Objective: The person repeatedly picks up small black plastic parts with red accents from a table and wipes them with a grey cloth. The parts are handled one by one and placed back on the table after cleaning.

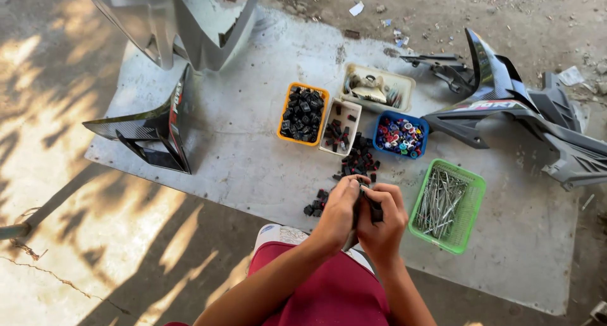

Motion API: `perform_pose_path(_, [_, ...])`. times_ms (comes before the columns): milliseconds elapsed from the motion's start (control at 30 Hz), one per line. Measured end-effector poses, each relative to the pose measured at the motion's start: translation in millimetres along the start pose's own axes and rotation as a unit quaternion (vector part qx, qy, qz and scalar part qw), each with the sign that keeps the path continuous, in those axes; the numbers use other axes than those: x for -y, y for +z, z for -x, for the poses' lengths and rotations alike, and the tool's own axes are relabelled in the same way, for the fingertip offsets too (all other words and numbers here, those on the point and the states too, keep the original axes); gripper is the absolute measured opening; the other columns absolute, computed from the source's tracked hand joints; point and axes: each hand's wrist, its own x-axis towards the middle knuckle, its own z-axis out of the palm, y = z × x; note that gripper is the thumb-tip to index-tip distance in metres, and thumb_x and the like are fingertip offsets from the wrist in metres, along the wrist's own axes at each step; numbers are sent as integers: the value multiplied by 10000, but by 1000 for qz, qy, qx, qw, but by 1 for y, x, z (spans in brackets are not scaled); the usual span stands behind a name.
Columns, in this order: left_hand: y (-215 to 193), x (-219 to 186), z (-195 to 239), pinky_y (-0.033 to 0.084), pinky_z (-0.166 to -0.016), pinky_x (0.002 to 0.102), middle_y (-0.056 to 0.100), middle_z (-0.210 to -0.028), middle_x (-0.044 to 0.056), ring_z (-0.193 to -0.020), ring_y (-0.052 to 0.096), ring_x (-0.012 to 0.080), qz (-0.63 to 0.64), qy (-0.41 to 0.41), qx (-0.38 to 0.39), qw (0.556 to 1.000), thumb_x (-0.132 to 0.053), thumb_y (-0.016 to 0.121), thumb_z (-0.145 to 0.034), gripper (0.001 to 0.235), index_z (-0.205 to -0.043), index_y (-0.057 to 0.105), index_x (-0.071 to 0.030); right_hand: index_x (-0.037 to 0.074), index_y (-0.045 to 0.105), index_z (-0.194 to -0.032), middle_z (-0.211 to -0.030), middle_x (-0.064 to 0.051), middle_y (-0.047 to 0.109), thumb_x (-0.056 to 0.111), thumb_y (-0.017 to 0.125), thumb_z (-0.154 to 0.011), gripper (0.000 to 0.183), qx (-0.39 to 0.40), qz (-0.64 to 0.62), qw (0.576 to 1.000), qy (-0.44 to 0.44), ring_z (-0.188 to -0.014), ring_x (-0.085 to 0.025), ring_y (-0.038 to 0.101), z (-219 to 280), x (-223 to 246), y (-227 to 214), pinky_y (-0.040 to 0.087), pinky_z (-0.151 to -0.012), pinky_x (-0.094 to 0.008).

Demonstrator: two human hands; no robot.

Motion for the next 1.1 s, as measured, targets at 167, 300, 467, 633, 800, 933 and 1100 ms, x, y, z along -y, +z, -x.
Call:
perform_pose_path(167, [5,13,-4,500,-853,349,599,-952,75,-902,547,162,-81,17,-56,995,-334,393,-1127,401,-1096,682,-57,67,737,-948,-925,-61,672,-30,735,-887,114,-68,20,997,-37,-805,-284,693,-5,0,11,540,-756,-341])
perform_pose_path(300, [11,1,-16,362,-638,199,361,-784,-47,-702,391,70,48,34,-89,994,-254,443,-1130,294,-941,565,-65,17,694,-1005,-936,-150,640,-88,657,-935,131,-124,29,991,-39,-832,-367,663,-29,-31,1,515,-772,-409])
perform_pose_path(467, [-9,19,-54,435,-832,350,452,-904,117,-873,481,199,-17,93,-43,995,-173,415,-1115,248,-1032,567,4,51,689,-1000,-911,-126,651,-123,612,-890,220,-23,-44,999,12,-822,-332,657,-42,-22,-2,501,-770,-399])
perform_pose_path(633, [-60,59,-144,452,-894,316,699,-1090,175,-1006,605,235,-86,101,-38,991,-115,476,-872,409,-1231,649,-25,60,689,-1027,-853,-110,673,-101,586,-978,197,56,-123,987,83,-748,-268,661,-41,-74,60,514,-721,-356])
perform_pose_path(800, [-123,131,-168,304,-772,320,763,-1086,-37,-971,622,193,119,-59,-145,981,-456,375,-871,541,-1069,811,-204,94,584,-1052,-781,-112,630,108,643,-981,93,-105,-394,779,477,-637,-193,620,26,-161,144,506,-661,-309])
perform_pose_path(933, [-119,136,-149,333,-915,303,786,-1115,13,-1079,685,163,133,-23,-155,979,-533,425,-1040,532,-1140,800,-170,112,600,-1070,-790,-93,620,105,601,-1013,57,-89,-409,776,473,-656,-192,635,7,-172,138,528,-660,-291])
perform_pose_path(1100, [-88,80,-105,424,-784,259,726,-1188,15,-1035,612,134,38,31,-52,997,-353,475,-1042,408,-1312,697,-143,130,624,-1110,-828,-128,670,122,544,-1070,90,-60,-423,771,472,-693,-220,692,18,-140,98,586,-650,-318])
